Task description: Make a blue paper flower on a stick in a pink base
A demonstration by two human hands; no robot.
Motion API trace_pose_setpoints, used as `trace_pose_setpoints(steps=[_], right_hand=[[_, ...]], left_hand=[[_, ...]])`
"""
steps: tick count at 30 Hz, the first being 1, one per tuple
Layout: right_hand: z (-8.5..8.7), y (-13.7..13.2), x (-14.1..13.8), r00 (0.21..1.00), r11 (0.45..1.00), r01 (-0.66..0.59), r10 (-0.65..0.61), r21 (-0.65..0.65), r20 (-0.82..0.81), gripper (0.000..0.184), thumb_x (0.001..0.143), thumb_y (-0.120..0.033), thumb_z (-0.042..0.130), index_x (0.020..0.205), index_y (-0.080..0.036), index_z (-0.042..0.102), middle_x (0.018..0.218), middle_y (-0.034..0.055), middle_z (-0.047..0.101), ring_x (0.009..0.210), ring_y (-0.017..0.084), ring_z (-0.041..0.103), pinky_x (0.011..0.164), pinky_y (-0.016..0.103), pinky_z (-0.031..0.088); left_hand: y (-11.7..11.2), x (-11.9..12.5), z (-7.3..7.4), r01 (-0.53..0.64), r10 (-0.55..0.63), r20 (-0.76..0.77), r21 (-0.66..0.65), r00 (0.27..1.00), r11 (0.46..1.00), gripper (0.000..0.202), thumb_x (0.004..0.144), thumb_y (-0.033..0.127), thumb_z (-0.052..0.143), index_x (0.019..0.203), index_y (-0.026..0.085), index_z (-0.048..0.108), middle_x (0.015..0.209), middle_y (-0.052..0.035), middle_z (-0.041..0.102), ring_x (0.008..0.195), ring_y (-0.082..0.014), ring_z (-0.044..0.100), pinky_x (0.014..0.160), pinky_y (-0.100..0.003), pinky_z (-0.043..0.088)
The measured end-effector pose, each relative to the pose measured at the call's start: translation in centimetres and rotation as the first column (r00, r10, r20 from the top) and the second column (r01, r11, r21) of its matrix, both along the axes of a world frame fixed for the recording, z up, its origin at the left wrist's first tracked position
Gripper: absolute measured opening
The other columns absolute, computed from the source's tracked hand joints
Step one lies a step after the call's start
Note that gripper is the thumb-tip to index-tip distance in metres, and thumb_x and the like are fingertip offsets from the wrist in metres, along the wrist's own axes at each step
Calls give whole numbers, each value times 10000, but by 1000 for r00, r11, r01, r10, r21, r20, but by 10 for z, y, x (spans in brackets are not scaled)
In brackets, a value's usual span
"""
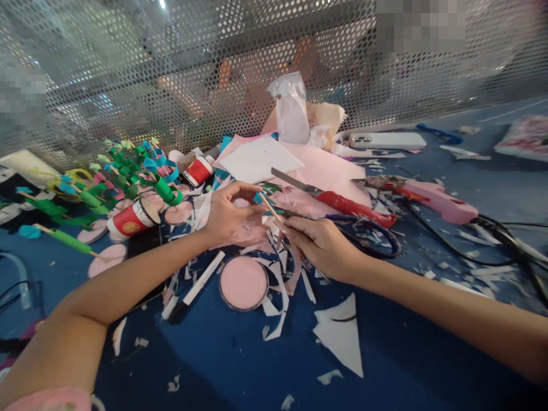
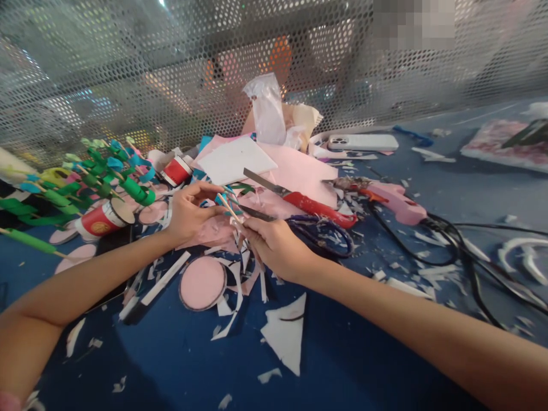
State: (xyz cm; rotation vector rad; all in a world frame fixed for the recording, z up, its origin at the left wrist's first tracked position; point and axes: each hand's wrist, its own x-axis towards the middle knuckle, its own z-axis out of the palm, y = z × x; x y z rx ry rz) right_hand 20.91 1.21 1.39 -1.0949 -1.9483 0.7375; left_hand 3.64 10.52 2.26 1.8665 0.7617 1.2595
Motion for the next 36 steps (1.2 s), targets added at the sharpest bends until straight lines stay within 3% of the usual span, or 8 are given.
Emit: trace_pose_setpoints(steps=[7,12,17,21,36], right_hand=[[-6,1,-1,999,1000,17,-17,5,-28,320,925,-349,347,642,-212,410,402,-44,482,344,91,454,427,228,339],[2,0,0,999,998,44,-44,-53,0,306,920,-352,342,660,-206,408,407,-35,493,367,98,467,446,226,343],[2,-1,1,997,992,81,-83,-97,-10,269,902,-329,363,680,-196,435,408,-45,490,344,90,450,447,222,354],[-4,0,0,995,996,73,-76,-58,-58,310,901,-384,374,656,-201,421,398,-50,473,326,83,422,425,223,331],[0,-1,0,995,995,91,-92,-36,-38,277,893,-323,367,656,-195,434,416,-37,487,348,85,456,418,209,334]], left_hand=[[1,-1,-2,85,-85,6,-31,996,996,365,529,279,826,841,153,683,812,-49,719,712,-141,672,699,-268,560],[3,0,-3,175,-173,28,-69,985,982,375,558,227,808,903,155,679,878,-54,727,790,-159,691,775,-299,572],[4,0,-2,160,-156,63,-69,986,985,320,575,208,790,876,149,698,882,-53,738,830,-168,696,811,-308,577],[3,1,-1,166,-159,94,-71,983,984,312,578,221,792,867,145,703,873,-55,740,815,-173,699,794,-308,582],[3,1,-1,122,-110,109,-113,988,986,303,570,188,783,856,138,696,845,-43,737,784,-149,693,771,-275,577]])
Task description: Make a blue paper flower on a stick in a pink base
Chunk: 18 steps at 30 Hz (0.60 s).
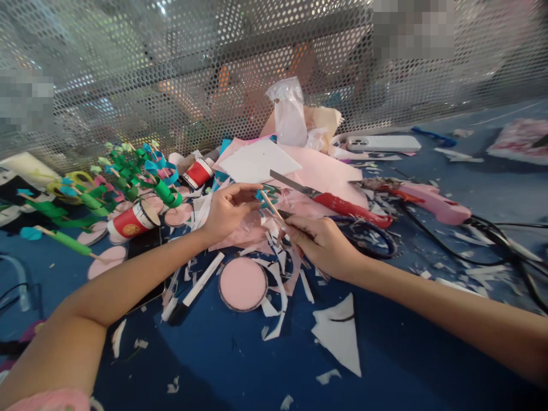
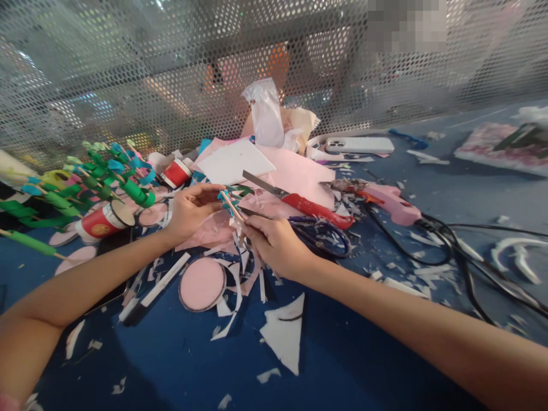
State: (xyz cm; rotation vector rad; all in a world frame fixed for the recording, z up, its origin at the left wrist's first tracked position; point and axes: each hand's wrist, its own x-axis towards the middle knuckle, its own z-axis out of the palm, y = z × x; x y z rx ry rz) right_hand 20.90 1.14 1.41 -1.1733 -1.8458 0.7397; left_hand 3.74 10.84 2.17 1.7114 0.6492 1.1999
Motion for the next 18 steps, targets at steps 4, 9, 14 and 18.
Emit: trace_pose_setpoints(steps=[4,9,14,18], right_hand=[[1,-1,0,1000,1000,-3,2,29,26,290,900,-324,367,647,-197,431,419,-34,489,371,88,465,444,208,343],[0,0,0,1000,1000,7,-7,24,25,289,899,-334,365,658,-196,446,409,-36,493,357,86,457,434,204,333],[-7,2,1,999,995,30,-27,99,-28,287,897,-335,366,673,-190,469,431,-36,503,372,90,482,441,201,352],[-4,3,1,1000,996,19,-19,88,-2,289,892,-313,368,642,-192,449,427,-27,509,374,93,483,446,206,357]], left_hand=[[1,0,1,-11,11,3,-21,1000,1000,324,569,217,791,866,133,694,849,-53,734,795,-158,691,776,-292,575],[2,-1,1,-21,21,13,-31,1000,999,341,553,219,804,864,132,694,848,-55,733,796,-161,691,774,-295,577],[2,0,-1,14,-14,-12,-35,1000,999,329,556,211,796,863,138,701,858,-49,738,797,-157,693,790,-293,574],[2,0,-3,43,-44,-31,-28,999,999,315,556,207,792,852,142,705,865,-45,737,809,-156,691,809,-299,570]])
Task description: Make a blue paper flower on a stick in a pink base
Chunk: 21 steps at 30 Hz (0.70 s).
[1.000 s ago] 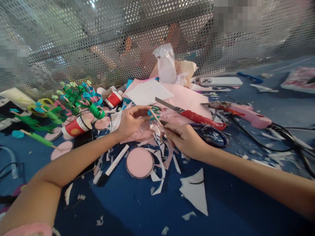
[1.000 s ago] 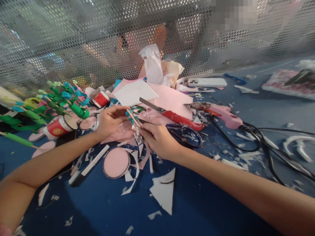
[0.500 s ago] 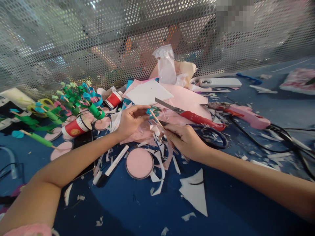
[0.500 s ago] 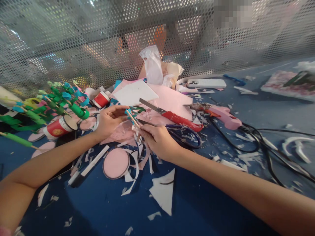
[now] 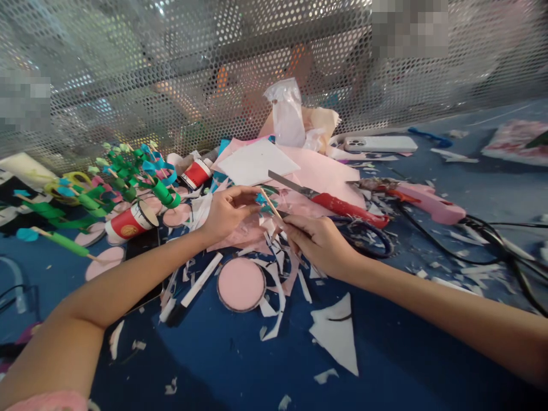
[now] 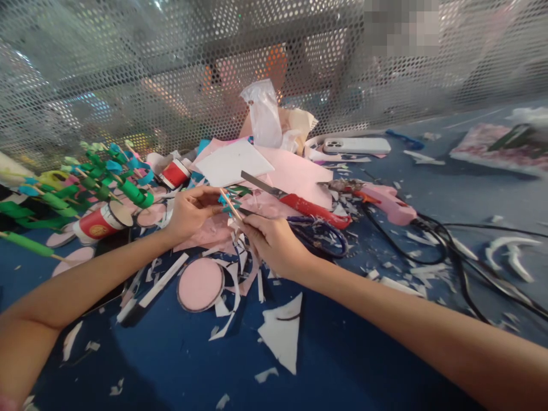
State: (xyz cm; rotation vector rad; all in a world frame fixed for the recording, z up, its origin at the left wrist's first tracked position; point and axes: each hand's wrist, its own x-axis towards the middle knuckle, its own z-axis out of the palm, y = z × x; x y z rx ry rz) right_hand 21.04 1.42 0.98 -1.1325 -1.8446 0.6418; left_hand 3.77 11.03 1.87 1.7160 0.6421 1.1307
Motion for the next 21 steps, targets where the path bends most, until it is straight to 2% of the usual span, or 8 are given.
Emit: trace_pose_setpoints(steps=[11,17,21], right_hand=[[7,-2,-2,999,997,22,-18,-71,50,280,888,-301,398,635,-189,442,440,-26,511,387,95,480,455,216,345],[9,-3,-2,997,993,55,-49,-101,63,275,879,-295,411,642,-183,492,439,-27,522,384,93,469,459,217,358],[9,-3,-2,996,988,61,-52,-140,68,274,876,-294,401,658,-174,517,447,-15,539,383,98,477,452,215,358]], left_hand=[[0,0,3,-18,18,4,-37,1000,999,332,552,247,801,846,135,696,862,-54,734,801,-165,693,805,-314,574],[2,-1,4,-23,22,-11,-26,1000,999,385,551,290,812,880,130,692,897,-75,730,838,-186,694,837,-348,567],[1,-1,5,-30,30,-3,-18,1000,999,403,528,312,825,870,142,694,901,-69,737,838,-183,697,827,-332,573]])
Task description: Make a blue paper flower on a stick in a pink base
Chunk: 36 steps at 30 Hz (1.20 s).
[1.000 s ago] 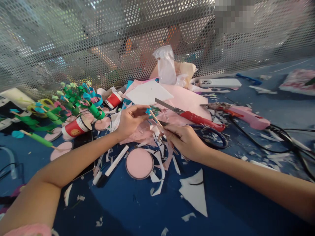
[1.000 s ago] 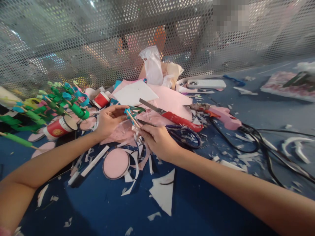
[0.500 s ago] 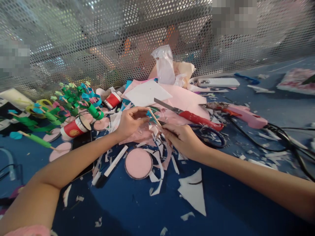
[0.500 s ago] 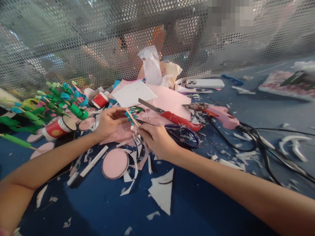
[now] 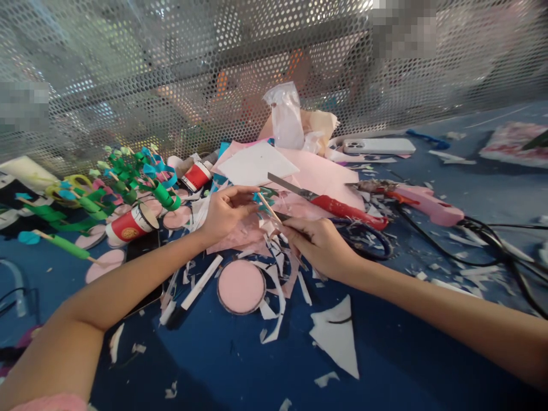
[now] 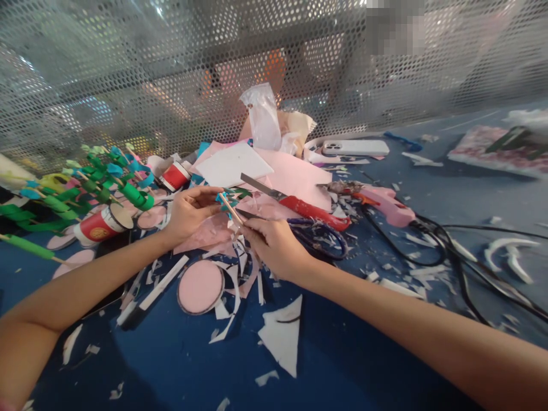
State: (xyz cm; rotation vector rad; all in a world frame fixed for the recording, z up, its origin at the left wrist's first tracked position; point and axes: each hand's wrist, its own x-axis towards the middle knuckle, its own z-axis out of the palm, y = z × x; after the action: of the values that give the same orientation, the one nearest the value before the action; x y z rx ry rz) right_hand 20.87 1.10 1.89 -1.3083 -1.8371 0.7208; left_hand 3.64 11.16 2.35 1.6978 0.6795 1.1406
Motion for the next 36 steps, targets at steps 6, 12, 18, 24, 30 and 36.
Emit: trace_pose_setpoints(steps=[6,12,18,24,30,36], right_hand=[[1,-1,0,1000,1000,3,-4,-23,-7,303,886,-348,393,725,-157,565,424,-16,520,361,100,459,442,215,353],[1,-1,-1,1000,1000,-4,4,-10,-10,298,884,-328,408,707,-150,568,415,-28,491,359,84,435,441,211,343],[-1,-1,0,999,998,20,-22,59,32,286,876,-292,420,736,-133,612,429,-29,477,385,77,405,445,217,317],[-3,1,2,999,1000,-3,2,-3,-36,308,888,-335,412,735,-146,602,442,-25,506,380,77,439,443,210,347],[-3,4,4,933,980,-163,115,-115,-342,438,863,-514,428,946,-118,597,468,-53,476,325,58,372,358,199,297],[4,0,1,809,933,-256,65,-251,-584,452,845,-519,490,1039,-114,543,463,-88,415,293,32,268,301,197,184]], left_hand=[[-2,0,2,-15,15,4,23,1000,1000,366,547,288,818,861,144,698,889,-65,740,828,-175,701,829,-321,576],[-1,-1,0,-33,33,1,33,999,999,365,543,278,819,863,146,703,871,-59,740,804,-166,700,815,-314,580],[-1,0,0,-16,16,12,56,1000,998,335,556,271,810,846,145,701,872,-63,737,805,-171,699,814,-322,582],[0,0,-4,-18,18,-37,11,999,1000,548,544,238,811,1062,164,646,882,-44,714,819,-161,689,812,-318,578],[2,-1,-5,-65,73,-53,134,996,989,735,617,251,776,1289,233,478,1074,-78,669,960,-182,654,826,-315,553],[4,-8,-4,5,41,-89,464,995,886,702,661,303,755,1303,276,471,1368,-93,499,1309,-265,425,1087,-427,362]])
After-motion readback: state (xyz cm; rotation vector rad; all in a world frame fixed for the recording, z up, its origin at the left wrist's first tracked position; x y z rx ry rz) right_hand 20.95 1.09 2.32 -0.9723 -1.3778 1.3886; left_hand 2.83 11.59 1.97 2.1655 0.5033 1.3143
